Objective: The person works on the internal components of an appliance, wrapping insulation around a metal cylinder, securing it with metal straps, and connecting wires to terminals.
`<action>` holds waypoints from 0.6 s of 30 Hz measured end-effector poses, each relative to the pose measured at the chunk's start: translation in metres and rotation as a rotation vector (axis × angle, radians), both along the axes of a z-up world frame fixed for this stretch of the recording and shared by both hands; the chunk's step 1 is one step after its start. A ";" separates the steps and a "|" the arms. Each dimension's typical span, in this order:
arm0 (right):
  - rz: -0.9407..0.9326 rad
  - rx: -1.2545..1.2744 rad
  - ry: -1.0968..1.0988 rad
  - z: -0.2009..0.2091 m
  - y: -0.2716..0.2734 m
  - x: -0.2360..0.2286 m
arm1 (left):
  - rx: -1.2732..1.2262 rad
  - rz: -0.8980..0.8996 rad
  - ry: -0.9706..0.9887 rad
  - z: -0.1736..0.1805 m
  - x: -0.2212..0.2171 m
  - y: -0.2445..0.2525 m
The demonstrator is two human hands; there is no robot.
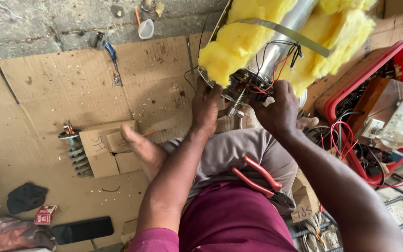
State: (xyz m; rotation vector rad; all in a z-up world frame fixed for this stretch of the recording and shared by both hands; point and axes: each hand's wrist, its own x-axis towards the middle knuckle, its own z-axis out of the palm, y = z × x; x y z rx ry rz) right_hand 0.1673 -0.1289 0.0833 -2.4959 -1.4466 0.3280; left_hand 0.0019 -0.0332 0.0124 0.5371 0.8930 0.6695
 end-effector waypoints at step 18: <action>-0.139 0.180 0.207 0.016 0.016 -0.026 | -0.194 0.168 0.040 -0.002 -0.003 -0.024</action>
